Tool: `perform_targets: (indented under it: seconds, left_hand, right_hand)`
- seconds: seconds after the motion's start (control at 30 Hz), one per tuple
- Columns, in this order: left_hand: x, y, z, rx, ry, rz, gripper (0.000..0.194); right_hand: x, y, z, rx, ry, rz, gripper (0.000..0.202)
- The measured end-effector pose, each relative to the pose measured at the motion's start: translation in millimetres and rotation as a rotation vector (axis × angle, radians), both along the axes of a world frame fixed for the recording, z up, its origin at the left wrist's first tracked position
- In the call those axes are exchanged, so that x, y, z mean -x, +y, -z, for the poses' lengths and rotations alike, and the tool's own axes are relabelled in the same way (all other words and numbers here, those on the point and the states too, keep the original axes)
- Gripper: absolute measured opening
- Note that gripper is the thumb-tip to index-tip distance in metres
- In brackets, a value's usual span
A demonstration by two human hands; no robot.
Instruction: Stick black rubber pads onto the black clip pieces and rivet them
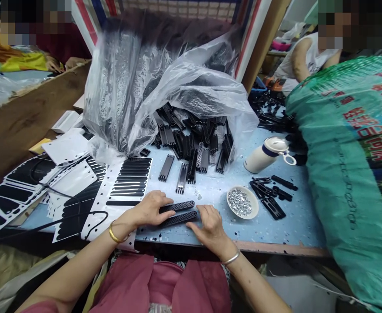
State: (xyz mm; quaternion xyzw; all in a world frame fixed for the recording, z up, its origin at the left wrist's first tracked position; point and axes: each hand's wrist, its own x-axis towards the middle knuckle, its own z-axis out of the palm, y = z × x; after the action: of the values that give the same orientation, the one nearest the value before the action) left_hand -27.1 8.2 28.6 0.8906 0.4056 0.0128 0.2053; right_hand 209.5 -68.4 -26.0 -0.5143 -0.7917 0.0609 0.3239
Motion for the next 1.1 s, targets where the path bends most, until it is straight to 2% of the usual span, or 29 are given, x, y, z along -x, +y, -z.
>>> perform_targets:
  seconds: [0.13,0.2,0.33,0.4,0.47,0.6,0.73,0.8,0.87,1.0,1.1]
  left_hand:
    - [3,-11,-2.2,-0.004,-0.012,0.036,0.057]
    - [5,-18,-2.1,0.009,0.016,0.055,0.053]
    - [8,-23,-0.4,0.013,0.076,0.055,0.032]
    - [7,-18,0.7,0.017,0.064,0.053,0.04]
    - [1,-7,2.4,0.01,0.009,-0.021,0.051]
    - [-30,24,10.5,-0.049,-0.06,-0.323,0.053]
    - [-49,52,20.9,0.021,-0.112,-0.431,0.033]
    - [-43,61,23.5,0.053,-0.128,-0.47,0.024]
    - [-28,65,24.3,0.118,-0.16,-0.498,0.023]
    - [4,62,26.5,0.298,-0.264,-0.511,0.036]
    - [15,58,30.8,0.393,-0.327,-0.506,0.048]
  right_hand:
    - [-3,4,0.2,-0.001,0.014,-0.024,0.067]
    - [2,10,-2.4,0.042,-0.023,-0.068,0.071]
    - [10,18,-5.1,0.119,-0.072,-0.139,0.038]
    - [10,17,-3.8,0.133,-0.054,-0.135,0.028]
    - [9,14,-1.9,0.103,-0.01,-0.111,0.035]
    - [9,9,-1.7,0.0,0.076,-0.073,0.062]
    - [8,9,-3.2,-0.047,0.128,-0.03,0.04]
    - [5,10,-1.3,-0.069,0.159,-0.014,0.029]
    - [2,12,2.0,-0.097,0.187,0.001,0.023]
    - [-4,17,6.3,-0.106,0.205,0.034,0.016]
    - [-6,27,4.4,-0.046,0.2,0.046,0.013]
